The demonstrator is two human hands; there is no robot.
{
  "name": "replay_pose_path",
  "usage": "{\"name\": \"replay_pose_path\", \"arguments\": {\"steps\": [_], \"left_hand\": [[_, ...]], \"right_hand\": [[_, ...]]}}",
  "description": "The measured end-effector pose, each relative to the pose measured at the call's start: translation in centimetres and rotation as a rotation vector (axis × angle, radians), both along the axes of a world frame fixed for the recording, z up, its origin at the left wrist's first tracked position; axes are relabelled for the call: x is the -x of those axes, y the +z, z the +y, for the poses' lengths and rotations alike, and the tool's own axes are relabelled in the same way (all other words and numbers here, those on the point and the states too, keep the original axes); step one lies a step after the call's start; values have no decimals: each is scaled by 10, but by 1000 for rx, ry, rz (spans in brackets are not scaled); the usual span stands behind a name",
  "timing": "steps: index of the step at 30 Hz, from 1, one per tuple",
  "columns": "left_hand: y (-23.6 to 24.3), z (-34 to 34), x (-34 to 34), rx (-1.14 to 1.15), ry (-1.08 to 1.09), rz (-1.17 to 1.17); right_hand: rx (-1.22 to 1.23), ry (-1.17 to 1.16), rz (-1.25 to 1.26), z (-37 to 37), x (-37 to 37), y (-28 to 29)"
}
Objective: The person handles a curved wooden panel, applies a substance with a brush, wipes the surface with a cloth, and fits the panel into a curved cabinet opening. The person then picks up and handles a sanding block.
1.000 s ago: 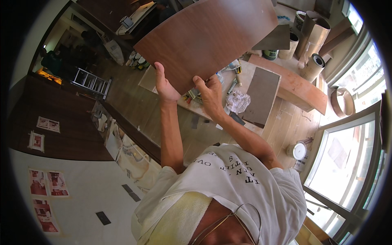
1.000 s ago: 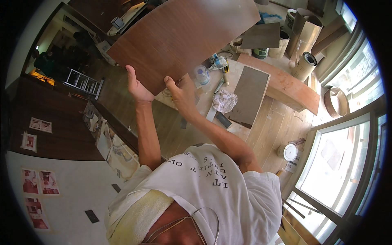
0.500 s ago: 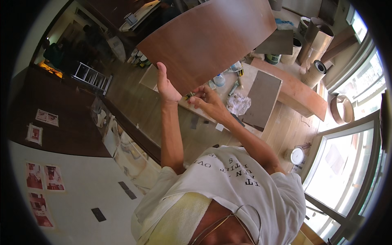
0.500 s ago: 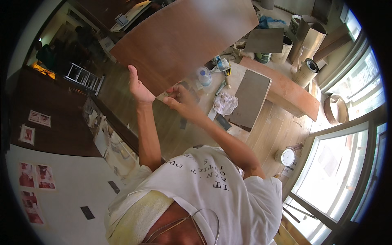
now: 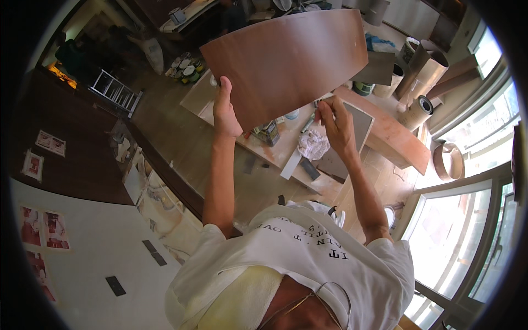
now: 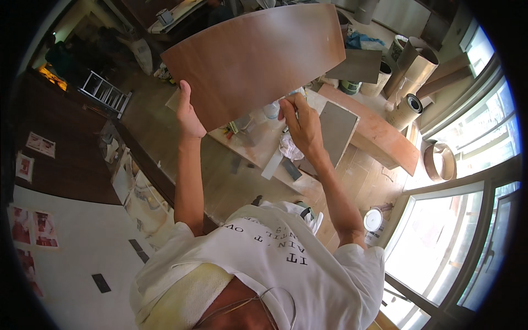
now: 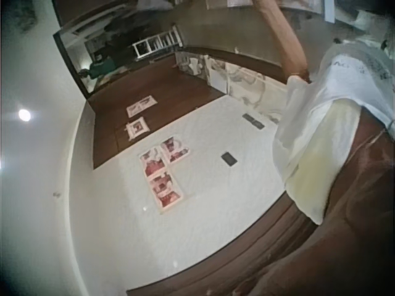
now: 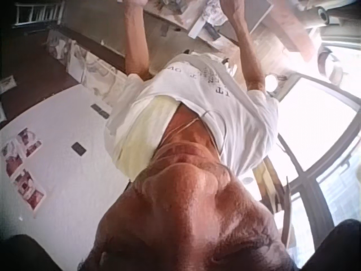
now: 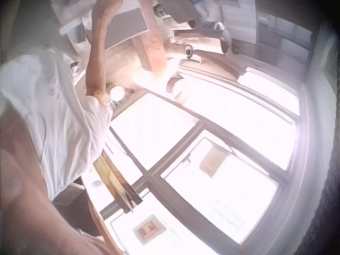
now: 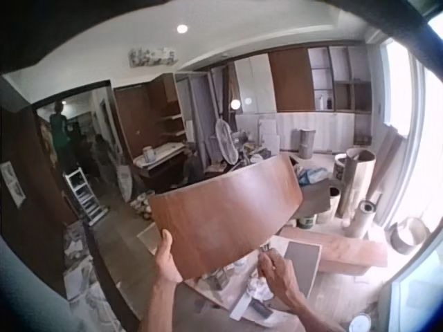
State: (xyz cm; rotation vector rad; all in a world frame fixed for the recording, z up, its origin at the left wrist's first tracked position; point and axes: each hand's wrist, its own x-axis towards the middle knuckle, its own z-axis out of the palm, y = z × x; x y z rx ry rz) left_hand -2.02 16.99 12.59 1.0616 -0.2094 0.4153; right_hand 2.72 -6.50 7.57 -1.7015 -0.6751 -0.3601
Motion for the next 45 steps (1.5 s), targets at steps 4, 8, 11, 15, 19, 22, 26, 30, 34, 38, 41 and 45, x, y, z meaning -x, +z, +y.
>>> {"name": "replay_pose_path", "arguments": {"steps": [4, 8, 11, 15, 19, 22, 26, 30, 34, 38, 41, 45], "left_hand": [[-2, 7, 0, 22, -115, 60], [5, -1, 1, 9, -132, 85], [7, 2, 0, -8, -168, 104], [13, -4, -1, -4, -163, 84], [18, -5, 0, -23, -149, 93], [17, -6, -1, -42, -127, 91], [19, -8, -2, -49, -140, 64], [22, -11, -1, -70, -118, 64], [26, -13, 0, -94, -107, 52], [28, -15, -2, -57, -114, 45], [30, -17, -2, -36, -90, 46], [32, -15, -2, -29, -127, 29]], "right_hand": [[124, 66, -247, 8, -13, 30], [273, 150, -396, 23, -18, 45], [315, 133, -495, 29, -20, 53], [300, 91, -412, 31, -19, 53], [318, 77, -430, 30, -18, 59], [321, 55, -429, 30, -17, 61], [313, 30, -457, 29, -16, 64], [331, 16, -488, 27, -14, 67], [321, 11, -498, 26, -15, 69], [326, -5, -493, 26, -14, 74], [329, -7, -500, 28, -15, 76], [339, -9, -529, 31, -15, 79]]}}
